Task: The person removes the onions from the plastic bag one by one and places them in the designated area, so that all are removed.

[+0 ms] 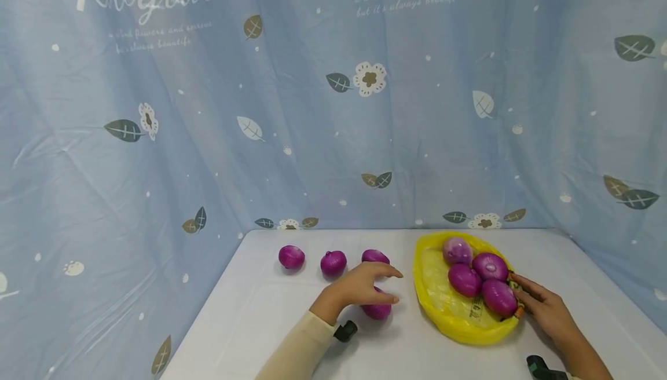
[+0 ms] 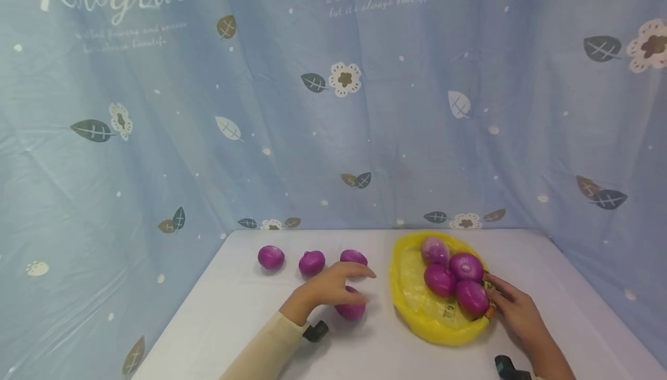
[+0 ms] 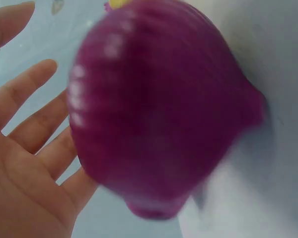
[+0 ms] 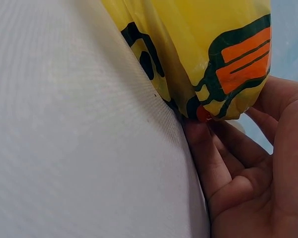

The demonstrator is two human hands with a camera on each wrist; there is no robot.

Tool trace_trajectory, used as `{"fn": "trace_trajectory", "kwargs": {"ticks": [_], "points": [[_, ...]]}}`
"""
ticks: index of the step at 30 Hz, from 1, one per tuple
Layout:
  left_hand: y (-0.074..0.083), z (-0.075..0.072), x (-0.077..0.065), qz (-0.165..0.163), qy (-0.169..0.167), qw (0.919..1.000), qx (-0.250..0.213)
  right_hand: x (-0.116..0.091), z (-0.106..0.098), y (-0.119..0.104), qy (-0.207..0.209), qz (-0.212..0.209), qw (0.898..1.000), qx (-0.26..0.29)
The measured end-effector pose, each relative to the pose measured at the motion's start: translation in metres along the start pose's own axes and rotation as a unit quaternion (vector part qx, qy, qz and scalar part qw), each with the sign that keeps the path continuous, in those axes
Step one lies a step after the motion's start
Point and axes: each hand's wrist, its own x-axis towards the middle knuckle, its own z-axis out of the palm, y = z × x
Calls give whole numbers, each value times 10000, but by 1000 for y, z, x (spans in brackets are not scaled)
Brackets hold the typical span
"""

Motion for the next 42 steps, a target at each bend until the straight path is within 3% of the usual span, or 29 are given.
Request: {"fn": "trace_trajectory", "kwargs": {"ticks": [8, 21, 26, 32, 37, 42], "points": [[24, 4, 19, 186, -136, 9995, 208, 0, 0, 0, -13, -33, 10000, -22], [52, 24, 53, 628, 146, 9979, 112, -1, -1, 0, 14, 34, 10000, -4], [62, 29, 66, 528, 218, 9982, -200, 0, -1, -1, -106, 70, 9999, 80], [67, 45, 80, 156, 243, 9973, -681, -3, 1, 0, -118, 97, 9998, 95], [63, 61, 98, 193, 218, 9994, -185, -3, 0, -1, -77, 25, 10000, 7], [66, 66, 106, 91, 128, 9999, 19, -2, 0, 1, -28, -41, 10000, -28]]}}
